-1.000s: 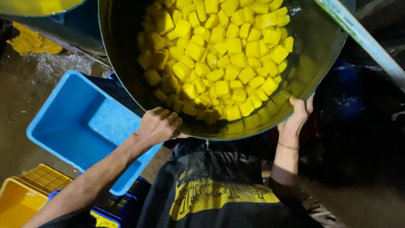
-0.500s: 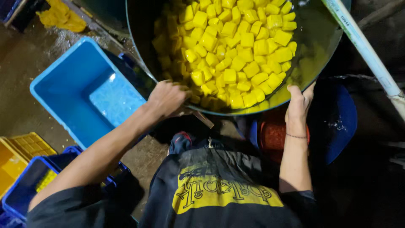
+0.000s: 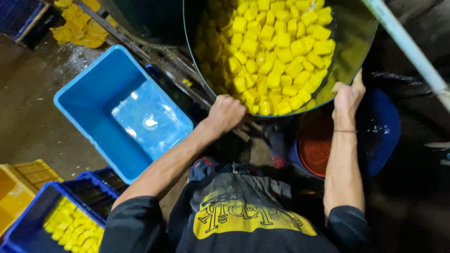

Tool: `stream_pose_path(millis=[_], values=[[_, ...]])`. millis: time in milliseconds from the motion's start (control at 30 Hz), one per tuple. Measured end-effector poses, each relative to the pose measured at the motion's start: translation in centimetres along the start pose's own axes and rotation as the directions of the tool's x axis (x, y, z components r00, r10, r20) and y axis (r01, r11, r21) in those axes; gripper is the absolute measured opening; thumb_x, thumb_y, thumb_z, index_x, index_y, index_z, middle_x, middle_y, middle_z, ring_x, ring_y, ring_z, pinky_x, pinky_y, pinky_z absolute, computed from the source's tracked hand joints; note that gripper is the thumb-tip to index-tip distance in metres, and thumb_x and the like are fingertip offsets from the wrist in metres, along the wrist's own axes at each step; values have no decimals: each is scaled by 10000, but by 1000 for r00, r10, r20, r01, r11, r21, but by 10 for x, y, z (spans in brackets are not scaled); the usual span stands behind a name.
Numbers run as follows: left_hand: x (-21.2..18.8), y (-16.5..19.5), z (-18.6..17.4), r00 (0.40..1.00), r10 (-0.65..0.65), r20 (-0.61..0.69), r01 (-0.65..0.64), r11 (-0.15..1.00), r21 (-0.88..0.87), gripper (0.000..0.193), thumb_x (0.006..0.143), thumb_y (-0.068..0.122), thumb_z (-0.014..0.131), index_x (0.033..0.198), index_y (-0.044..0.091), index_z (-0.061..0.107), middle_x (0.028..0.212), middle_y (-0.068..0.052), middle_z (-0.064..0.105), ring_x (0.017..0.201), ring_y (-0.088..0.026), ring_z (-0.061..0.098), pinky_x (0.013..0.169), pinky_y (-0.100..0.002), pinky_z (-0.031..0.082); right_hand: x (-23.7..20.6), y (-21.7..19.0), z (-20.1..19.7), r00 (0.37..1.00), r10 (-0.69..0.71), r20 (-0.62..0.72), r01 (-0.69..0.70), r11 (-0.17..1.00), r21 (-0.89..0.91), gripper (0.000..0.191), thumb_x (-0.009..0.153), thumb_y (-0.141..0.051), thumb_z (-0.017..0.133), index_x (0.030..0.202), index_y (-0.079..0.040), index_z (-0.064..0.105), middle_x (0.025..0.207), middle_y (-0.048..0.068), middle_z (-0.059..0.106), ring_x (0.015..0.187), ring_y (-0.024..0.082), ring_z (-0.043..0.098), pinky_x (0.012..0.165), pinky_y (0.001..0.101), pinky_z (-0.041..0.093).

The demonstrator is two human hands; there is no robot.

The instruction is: The person scoops yellow tofu blocks out of a large water-filled vat using a red colander, then handles individual blocks by hand, squeezing and arranging them into a blue plastic bin and nearby crates. The clip starts mid-task with the vats already full of soaking tofu.

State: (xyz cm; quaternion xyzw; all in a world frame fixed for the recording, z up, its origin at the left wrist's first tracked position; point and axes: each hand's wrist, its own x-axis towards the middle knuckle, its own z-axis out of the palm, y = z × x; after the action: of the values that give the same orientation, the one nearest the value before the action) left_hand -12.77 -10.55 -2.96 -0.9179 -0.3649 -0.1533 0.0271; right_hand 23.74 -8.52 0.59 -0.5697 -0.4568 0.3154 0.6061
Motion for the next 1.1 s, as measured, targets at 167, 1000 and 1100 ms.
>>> stream_pose_path(millis=[167, 1000, 1100], values=[[13, -11, -4, 999, -51, -9, 50, 994, -100, 150, 764, 201, 646, 635, 145, 697, 650, -91, 690, 631, -268, 697, 607, -423, 527, 7, -2, 15, 986, 102, -134, -102, 995, 6, 824, 687, 139, 504, 1503, 24, 504, 1378, 117, 665, 1210, 249, 666, 1029, 292, 526], [-3, -7, 18, 984, 175, -24, -176, 956, -235, 129, 822, 209, 675, 736, 167, 761, 784, -74, 751, 747, -260, 751, 632, -415, 581, -158, -76, 164, 779, 10, 627, 624, 79, -777, 292, 759, -385, 838, 895, -134, 783, 823, 118, 713, 802, 336, 687, 752, 457, 515], [-20, -24, 21, 977, 210, -30, -211, 953, -215, 135, 800, 211, 665, 711, 173, 759, 759, -74, 747, 726, -260, 748, 602, -410, 576, -173, -73, 174, 779, -8, 627, 626, 63, -777, 258, 761, -378, 848, 812, -137, 772, 766, 118, 704, 742, 351, 663, 691, 451, 493]])
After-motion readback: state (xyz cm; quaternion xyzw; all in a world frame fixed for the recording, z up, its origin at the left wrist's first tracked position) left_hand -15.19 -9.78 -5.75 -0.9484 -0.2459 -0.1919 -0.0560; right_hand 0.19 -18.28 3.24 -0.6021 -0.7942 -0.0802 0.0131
